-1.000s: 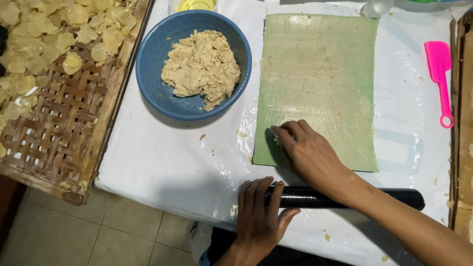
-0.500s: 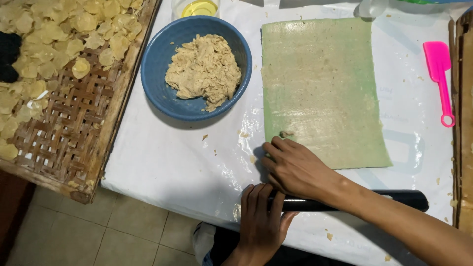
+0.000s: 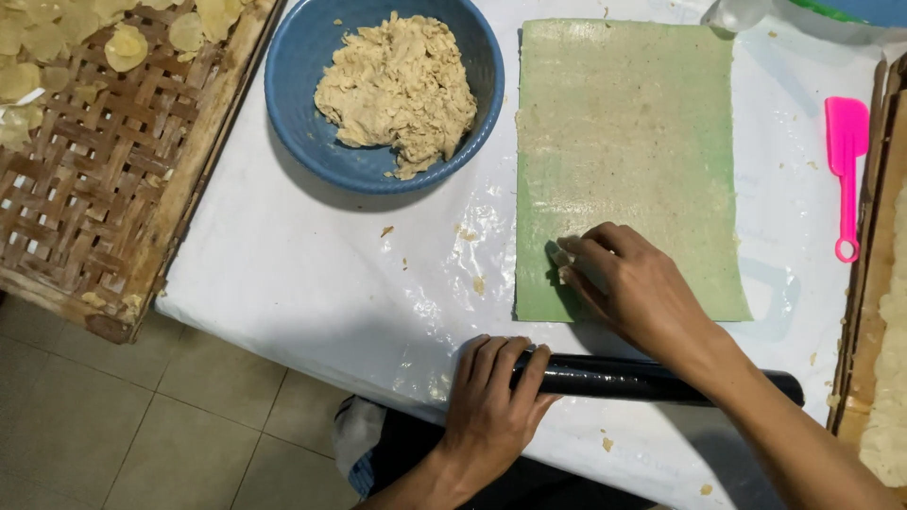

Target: Rolling out dough onto a flat surface using a rolling pin.

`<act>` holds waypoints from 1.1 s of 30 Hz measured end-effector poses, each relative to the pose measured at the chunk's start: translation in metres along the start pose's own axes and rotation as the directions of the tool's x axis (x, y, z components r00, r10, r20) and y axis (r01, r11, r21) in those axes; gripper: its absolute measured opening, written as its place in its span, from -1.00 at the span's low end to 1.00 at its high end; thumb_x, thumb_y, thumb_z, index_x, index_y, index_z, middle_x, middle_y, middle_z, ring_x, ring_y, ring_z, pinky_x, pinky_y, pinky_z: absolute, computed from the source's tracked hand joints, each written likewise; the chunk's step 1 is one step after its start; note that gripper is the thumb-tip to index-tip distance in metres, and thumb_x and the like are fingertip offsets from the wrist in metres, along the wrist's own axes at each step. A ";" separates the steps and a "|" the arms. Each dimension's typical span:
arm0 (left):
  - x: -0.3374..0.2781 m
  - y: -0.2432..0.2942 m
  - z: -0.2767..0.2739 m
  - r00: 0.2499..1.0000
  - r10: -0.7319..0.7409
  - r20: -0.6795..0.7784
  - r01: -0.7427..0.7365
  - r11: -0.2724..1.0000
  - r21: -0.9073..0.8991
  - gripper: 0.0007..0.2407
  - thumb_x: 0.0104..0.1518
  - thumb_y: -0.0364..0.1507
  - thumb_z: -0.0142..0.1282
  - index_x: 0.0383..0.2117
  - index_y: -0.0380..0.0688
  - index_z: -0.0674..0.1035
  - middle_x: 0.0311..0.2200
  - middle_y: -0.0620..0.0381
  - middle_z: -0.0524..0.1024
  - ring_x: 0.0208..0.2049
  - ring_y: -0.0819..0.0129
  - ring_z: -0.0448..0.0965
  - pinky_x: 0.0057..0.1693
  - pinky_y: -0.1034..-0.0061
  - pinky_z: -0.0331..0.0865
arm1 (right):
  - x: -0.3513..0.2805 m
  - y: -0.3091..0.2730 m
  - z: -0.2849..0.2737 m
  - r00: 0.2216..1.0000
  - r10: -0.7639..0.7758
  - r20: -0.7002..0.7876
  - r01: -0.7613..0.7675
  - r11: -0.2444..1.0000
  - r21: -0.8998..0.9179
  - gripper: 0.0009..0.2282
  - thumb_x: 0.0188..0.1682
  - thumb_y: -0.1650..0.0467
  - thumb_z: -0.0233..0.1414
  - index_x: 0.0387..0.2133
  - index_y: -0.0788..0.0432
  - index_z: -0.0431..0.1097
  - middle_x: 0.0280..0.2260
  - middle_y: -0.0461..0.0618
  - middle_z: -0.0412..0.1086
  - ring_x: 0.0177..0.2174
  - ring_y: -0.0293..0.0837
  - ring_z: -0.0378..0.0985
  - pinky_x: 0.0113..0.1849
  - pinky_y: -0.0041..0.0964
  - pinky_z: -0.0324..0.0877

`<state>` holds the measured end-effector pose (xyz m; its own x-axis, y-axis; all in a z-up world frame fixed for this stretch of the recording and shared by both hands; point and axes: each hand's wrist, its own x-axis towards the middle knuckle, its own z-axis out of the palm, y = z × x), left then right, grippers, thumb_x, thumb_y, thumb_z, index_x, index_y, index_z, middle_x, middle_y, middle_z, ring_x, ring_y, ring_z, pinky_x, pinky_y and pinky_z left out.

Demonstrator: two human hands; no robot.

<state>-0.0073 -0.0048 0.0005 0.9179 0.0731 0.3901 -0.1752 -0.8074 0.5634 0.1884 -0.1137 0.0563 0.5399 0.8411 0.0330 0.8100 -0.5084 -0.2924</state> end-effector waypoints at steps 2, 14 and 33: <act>0.001 0.002 -0.001 1.000 0.000 -0.012 0.000 1.000 0.007 -0.57 -0.01 -0.45 0.40 -0.04 -0.39 0.51 -0.08 -0.21 0.40 -0.07 0.00 0.37 0.17 -0.02 0.22 | 0.003 0.002 0.006 0.999 -0.031 -0.018 0.031 0.999 -0.013 -0.74 -0.07 0.42 0.15 -0.12 0.25 0.52 -0.24 0.10 0.49 -0.41 -0.04 0.55 -0.40 -0.19 0.54; 0.011 0.014 0.000 0.989 0.085 0.120 -0.084 0.996 -0.014 -0.59 0.11 -0.47 0.23 0.07 -0.44 0.47 -0.02 -0.33 0.42 0.03 -0.10 0.39 0.25 -0.14 0.14 | -0.006 0.002 -0.004 0.997 -0.003 0.083 0.002 1.000 0.008 -0.63 -0.10 0.47 0.10 0.03 0.23 0.44 -0.12 0.14 0.45 -0.31 0.02 0.58 -0.28 -0.14 0.55; 0.025 0.020 0.008 0.981 0.150 0.125 -0.158 0.986 0.055 -0.67 0.09 -0.58 0.04 0.00 -0.46 0.54 -0.19 -0.24 0.49 -0.21 0.06 0.44 0.02 0.25 0.30 | -0.014 0.015 0.018 0.981 -0.188 0.042 0.192 0.972 -0.137 -0.67 -0.14 0.44 0.11 -0.06 0.22 0.48 -0.09 0.02 0.43 -0.17 -0.04 0.50 -0.17 -0.17 0.55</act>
